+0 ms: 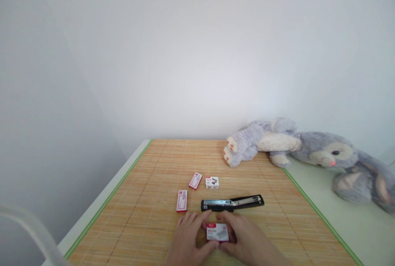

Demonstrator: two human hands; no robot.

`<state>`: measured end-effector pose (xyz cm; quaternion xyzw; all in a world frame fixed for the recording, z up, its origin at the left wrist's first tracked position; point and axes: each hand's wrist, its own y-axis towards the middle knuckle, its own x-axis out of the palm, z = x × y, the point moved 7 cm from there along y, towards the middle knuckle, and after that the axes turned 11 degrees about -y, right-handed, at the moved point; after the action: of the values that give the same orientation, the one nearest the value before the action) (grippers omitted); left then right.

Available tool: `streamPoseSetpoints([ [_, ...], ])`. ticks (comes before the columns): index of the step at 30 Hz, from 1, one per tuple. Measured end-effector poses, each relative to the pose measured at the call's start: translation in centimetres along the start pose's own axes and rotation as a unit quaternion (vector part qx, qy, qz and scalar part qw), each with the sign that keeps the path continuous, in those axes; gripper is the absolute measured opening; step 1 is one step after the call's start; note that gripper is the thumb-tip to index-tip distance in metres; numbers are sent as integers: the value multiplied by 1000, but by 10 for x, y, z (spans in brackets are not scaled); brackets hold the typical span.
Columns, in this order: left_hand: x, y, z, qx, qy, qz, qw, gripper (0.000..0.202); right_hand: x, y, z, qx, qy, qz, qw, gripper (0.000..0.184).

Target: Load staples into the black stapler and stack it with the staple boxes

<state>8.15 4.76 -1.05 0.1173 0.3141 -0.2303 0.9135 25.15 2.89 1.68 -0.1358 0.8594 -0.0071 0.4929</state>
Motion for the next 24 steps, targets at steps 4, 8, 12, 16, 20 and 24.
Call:
streamPoseSetpoints([
  [4,6,4,4,-7,46,1,999,82,-48,-3,25,15,-47,93,994,52],
  [8,9,8,9,-28,73,33,996,83,-97,-10,66,3,-73,189,979,62],
  [12,11,9,12,-32,75,51,995,81,-102,-6,90,0,11,102,995,23],
  [16,13,10,9,-30,81,61,994,80,-102,4,71,-34,78,89,992,14],
  [20,13,9,3,-31,83,77,993,78,-90,24,33,-73,90,102,988,26],
  [24,18,9,1,-16,102,85,991,78,-67,48,1,-108,44,108,987,24],
])
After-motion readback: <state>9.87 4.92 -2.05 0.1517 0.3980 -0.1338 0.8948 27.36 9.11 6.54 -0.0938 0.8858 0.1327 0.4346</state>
